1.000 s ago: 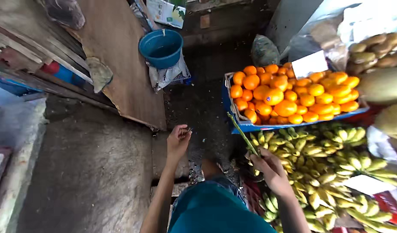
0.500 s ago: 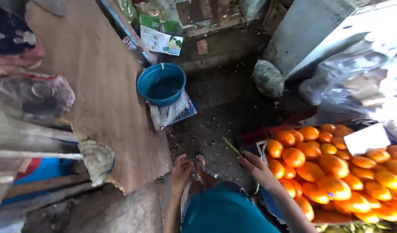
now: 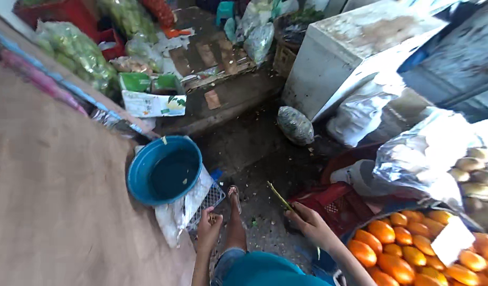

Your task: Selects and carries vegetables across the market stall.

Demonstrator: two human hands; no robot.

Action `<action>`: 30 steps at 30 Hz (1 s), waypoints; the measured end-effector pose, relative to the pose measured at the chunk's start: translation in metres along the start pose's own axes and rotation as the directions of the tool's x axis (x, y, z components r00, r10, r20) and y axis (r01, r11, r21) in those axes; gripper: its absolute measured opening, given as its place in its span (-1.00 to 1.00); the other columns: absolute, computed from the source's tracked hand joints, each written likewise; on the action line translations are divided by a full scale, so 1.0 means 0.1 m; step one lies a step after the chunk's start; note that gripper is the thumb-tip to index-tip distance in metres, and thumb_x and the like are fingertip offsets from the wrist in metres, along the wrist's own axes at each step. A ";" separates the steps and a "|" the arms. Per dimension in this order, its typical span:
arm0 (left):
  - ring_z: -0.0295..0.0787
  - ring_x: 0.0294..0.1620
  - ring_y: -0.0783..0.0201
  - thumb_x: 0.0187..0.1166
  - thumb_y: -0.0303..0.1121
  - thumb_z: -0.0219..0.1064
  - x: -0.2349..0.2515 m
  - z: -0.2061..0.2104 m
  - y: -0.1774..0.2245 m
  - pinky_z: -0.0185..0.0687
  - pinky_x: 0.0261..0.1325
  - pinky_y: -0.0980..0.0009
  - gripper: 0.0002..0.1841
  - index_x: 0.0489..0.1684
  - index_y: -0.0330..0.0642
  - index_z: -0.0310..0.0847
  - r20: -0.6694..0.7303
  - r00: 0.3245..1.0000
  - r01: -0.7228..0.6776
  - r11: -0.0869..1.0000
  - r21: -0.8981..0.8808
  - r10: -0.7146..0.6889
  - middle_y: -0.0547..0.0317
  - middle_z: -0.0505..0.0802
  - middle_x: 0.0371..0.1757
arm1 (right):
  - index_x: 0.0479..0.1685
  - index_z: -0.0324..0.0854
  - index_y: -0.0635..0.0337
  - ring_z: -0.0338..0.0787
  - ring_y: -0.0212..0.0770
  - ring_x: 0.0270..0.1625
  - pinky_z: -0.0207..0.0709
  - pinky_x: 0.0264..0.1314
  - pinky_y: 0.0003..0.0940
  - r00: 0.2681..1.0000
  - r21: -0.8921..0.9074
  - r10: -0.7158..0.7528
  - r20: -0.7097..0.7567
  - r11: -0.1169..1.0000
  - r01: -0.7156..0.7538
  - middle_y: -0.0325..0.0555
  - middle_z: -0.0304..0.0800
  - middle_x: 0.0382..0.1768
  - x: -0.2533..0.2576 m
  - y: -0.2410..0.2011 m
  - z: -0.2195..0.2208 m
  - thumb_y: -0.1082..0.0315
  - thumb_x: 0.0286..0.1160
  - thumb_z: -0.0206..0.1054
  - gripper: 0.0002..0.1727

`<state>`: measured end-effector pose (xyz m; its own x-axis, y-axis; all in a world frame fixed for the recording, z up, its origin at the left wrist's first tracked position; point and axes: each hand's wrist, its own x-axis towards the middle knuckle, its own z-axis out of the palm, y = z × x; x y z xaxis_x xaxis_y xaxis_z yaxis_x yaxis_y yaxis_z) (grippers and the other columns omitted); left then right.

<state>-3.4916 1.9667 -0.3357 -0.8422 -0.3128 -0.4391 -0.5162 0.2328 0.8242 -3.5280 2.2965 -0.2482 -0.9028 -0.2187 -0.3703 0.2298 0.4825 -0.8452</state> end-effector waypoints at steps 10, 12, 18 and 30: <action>0.79 -0.20 0.15 0.67 -0.34 0.34 2.45 0.10 1.40 0.72 -0.06 0.17 -0.54 0.46 -0.38 0.47 0.198 0.978 -0.066 0.998 0.015 0.061 -0.15 0.84 0.02 | 0.01 0.65 0.18 0.57 -0.32 -0.47 0.48 -0.35 -0.29 0.972 -0.163 0.117 -0.202 0.975 -0.151 -0.18 0.58 -0.48 1.99 -1.00 -0.78 0.07 0.74 0.16 -0.65; 0.80 -0.13 0.11 0.68 -0.33 0.32 2.84 0.06 1.68 0.73 0.01 0.12 -0.55 0.46 -0.39 0.48 0.218 0.974 -0.082 0.995 0.054 0.069 -0.19 0.83 0.07 | 0.03 0.65 0.20 0.56 -0.31 -0.47 0.47 -0.35 -0.29 0.964 -0.173 0.117 -0.239 0.972 -0.161 -0.17 0.57 -0.48 2.30 -1.12 -0.91 0.08 0.76 0.13 -0.64; 0.81 0.03 0.04 0.69 -0.30 0.31 3.83 0.18 2.45 0.72 0.15 0.06 -0.54 0.48 -0.36 0.49 0.283 0.958 -0.106 0.972 0.212 0.043 -0.17 0.83 0.08 | 0.03 0.67 0.26 0.58 -0.22 -0.44 0.48 -0.33 -0.14 0.947 -0.161 0.138 -0.291 0.968 -0.190 -0.09 0.62 -0.46 3.34 -1.22 -1.28 0.08 0.73 0.15 -0.60; 0.76 0.24 -0.22 0.63 -0.43 0.33 5.12 0.94 2.67 0.60 0.40 -0.13 -0.59 0.34 -0.54 0.56 0.128 0.975 0.139 0.949 0.282 -0.181 -0.42 0.79 0.18 | 0.13 0.62 0.32 0.78 0.13 -0.07 0.59 0.07 0.17 0.973 -0.302 0.229 0.034 0.930 -0.209 0.20 0.75 -0.16 6.48 -1.61 -3.10 0.13 0.79 0.12 -0.60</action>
<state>-4.0745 1.9549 -0.3741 -0.7477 -0.2290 -0.6233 -0.6511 0.4374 0.6203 -4.2626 2.3398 -0.2321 -0.8133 -0.1307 -0.5670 0.2925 0.7505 -0.5926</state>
